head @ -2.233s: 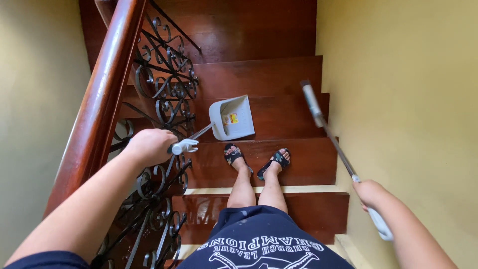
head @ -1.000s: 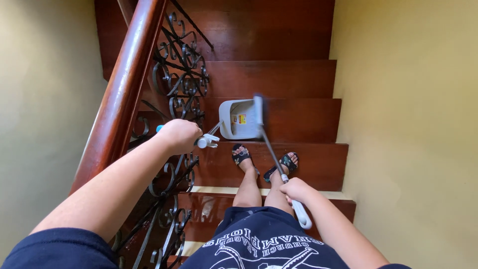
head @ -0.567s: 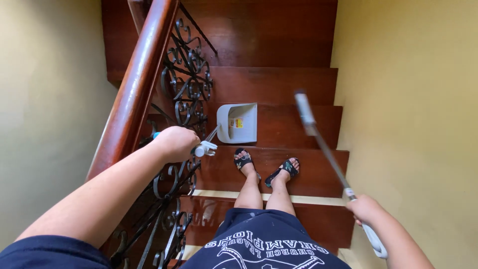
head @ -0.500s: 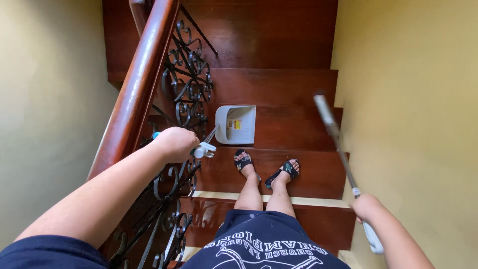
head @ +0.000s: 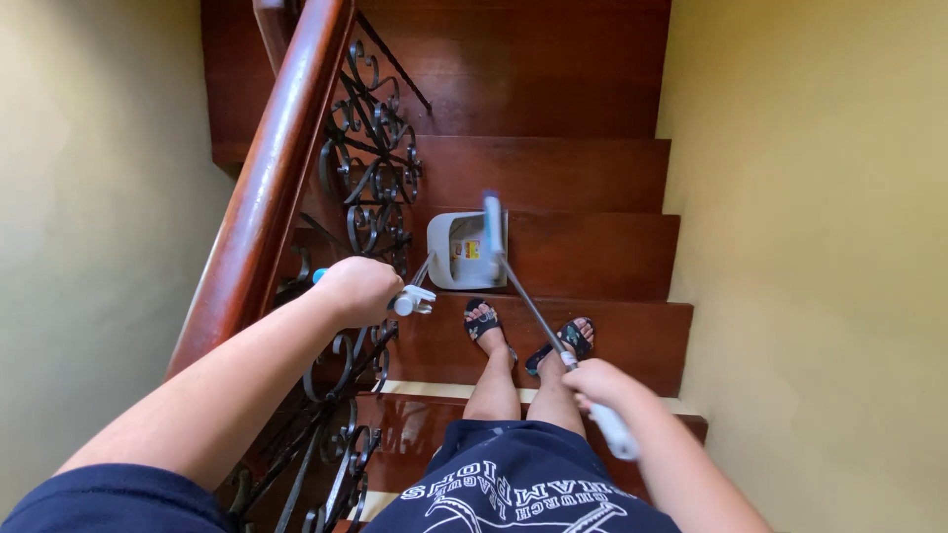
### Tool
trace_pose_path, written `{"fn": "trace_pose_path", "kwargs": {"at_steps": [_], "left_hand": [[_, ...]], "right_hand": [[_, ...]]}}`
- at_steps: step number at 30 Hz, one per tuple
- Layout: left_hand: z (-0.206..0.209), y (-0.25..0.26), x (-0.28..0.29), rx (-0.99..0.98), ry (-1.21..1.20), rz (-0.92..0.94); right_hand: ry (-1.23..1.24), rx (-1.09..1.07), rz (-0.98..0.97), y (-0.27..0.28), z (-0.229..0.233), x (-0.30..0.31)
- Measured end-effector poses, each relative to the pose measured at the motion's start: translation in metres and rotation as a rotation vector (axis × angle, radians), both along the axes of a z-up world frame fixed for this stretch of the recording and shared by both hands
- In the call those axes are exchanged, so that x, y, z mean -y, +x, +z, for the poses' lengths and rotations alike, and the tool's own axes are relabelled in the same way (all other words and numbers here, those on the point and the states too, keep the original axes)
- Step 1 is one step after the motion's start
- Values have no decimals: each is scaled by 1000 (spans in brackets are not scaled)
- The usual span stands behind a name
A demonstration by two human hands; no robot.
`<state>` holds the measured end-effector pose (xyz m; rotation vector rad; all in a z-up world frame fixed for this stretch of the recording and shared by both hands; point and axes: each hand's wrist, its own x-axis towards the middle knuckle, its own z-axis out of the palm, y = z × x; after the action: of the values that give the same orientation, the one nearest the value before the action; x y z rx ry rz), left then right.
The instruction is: Sweep the wooden stairs using a long-handled brush and dustpan.
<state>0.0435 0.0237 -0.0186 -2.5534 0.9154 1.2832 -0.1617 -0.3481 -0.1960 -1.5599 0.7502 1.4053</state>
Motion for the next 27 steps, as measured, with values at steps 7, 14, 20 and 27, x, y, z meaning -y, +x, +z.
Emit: {"fn": "trace_pose_path", "kwargs": {"at_steps": [7, 14, 20, 27], "left_hand": [[11, 5, -22, 20, -36, -6], [18, 10, -17, -1, -31, -112], [13, 17, -5, -39, -2, -152], [7, 21, -1, -40, 4, -120]], "right_hand": [[17, -95, -185, -9, 66, 99], [-465, 74, 229, -60, -82, 180], [-399, 49, 45, -38, -133, 103], [-52, -119, -284, 8, -47, -69]]}}
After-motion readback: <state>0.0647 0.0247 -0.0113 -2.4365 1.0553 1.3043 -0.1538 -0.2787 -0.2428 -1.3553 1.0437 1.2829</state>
